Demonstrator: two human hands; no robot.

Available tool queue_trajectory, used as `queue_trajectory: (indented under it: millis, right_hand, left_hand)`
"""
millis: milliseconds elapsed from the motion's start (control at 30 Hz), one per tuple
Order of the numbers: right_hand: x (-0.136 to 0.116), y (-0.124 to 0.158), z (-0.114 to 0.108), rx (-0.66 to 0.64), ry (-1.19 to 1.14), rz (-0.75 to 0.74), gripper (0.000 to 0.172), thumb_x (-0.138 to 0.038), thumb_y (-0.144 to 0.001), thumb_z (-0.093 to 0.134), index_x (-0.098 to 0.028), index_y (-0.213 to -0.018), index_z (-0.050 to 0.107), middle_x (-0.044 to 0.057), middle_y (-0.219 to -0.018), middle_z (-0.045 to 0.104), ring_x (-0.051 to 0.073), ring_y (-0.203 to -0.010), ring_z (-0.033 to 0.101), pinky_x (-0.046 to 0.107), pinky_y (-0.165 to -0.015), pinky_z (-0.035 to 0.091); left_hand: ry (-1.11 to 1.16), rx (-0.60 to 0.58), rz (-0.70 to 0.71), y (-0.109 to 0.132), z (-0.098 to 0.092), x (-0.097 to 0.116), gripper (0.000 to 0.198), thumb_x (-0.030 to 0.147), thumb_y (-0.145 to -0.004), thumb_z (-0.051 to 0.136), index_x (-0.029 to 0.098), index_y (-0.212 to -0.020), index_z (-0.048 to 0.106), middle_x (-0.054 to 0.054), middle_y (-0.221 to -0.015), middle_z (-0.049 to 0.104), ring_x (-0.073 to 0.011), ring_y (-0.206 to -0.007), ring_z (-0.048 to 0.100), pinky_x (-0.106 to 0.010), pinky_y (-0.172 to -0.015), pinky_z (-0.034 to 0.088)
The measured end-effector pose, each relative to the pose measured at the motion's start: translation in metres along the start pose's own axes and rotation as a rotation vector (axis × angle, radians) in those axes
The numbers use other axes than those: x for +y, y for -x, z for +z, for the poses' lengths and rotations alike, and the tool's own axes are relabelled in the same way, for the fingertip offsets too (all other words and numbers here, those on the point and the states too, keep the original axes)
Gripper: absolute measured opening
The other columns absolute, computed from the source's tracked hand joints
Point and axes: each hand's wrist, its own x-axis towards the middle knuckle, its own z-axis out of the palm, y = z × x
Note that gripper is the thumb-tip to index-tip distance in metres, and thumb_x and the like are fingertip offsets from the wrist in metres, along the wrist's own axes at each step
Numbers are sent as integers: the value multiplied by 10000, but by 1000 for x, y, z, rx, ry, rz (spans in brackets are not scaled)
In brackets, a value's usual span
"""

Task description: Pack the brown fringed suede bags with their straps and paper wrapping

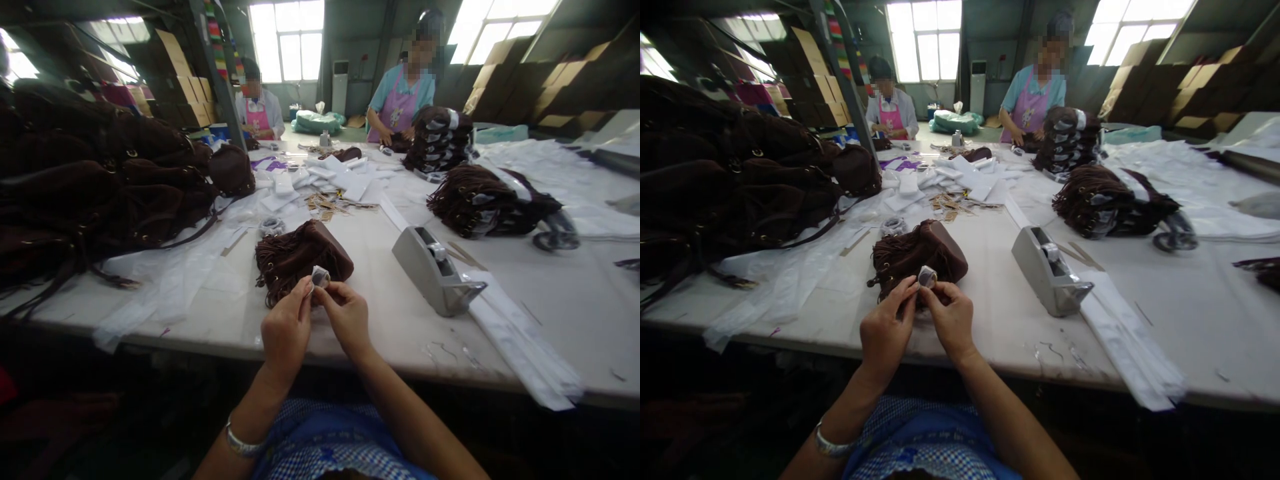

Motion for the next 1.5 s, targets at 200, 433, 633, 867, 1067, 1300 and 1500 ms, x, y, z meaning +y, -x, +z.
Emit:
queue_trajectory:
  millis: [200, 433, 633, 867, 1067, 1300, 1500]
  right_hand:
    - [-1, 0, -5, -71, -48, 7, 367, -514, -908, 597, -190, -994, 747, 71, -919, 754, 242, -857, 710, 371, -835, 565]
    - [-8, 2, -7, -140, -92, -25, 406, -421, -798, 757, -210, -1143, 724, 64, -1110, 733, 252, -998, 697, 354, -916, 562]
    - [0, -4, -14, -139, -89, 33, 357, -425, -792, 760, -215, -1080, 762, 39, -1051, 759, 271, -989, 703, 384, -920, 558]
    - [-5, -9, -20, -193, -181, 57, 329, -392, -739, 806, -206, -1009, 783, 45, -1017, 766, 271, -970, 697, 385, -909, 539]
    - [-5, -15, -16, -194, -286, 137, 315, -347, -689, 832, -171, -943, 772, 50, -923, 766, 222, -849, 699, 347, -845, 539]
    - [9, -23, -11, -178, -430, 224, 466, -351, -609, 881, -203, -944, 593, -15, -733, 723, 171, -682, 692, 295, -722, 551]
    - [-9, -28, -49, -134, 73, -114, 345, -406, -786, 760, -232, -1044, 611, 11, -844, 725, 194, -750, 709, 325, -742, 567]
  left_hand:
    - [-30, -41, 82, 9, 3, -2, 453, 185, -944, 550, 284, -1386, 538, -27, -1331, 623, -226, -1162, 636, -305, -1018, 479]
    - [-63, -44, 126, 8, 2, 2, 491, 141, -949, 496, 267, -1424, 493, -31, -1378, 587, -215, -1201, 611, -304, -1048, 464]
    - [280, -120, -131, -8, -8, -6, 443, 267, -908, 626, 252, -1343, 545, -44, -1126, 729, -211, -1052, 681, -335, -953, 540]
    - [565, -451, -286, -39, -21, -23, 419, 382, -814, 740, 198, -1178, 644, -61, -1030, 703, -181, -863, 659, -267, -734, 560]
    - [611, -597, -312, -54, -25, -23, 446, 387, -785, 761, 181, -1158, 629, -85, -1085, 714, -224, -962, 679, -311, -816, 554]
    - [572, -531, -365, -53, -13, -25, 535, 421, -731, 789, 177, -1157, 576, -107, -1090, 717, -268, -1018, 686, -350, -830, 572]
    - [383, -448, -400, -55, -7, -31, 593, 477, -657, 814, 211, -1145, 607, -97, -1063, 731, -304, -1039, 689, -384, -853, 590]
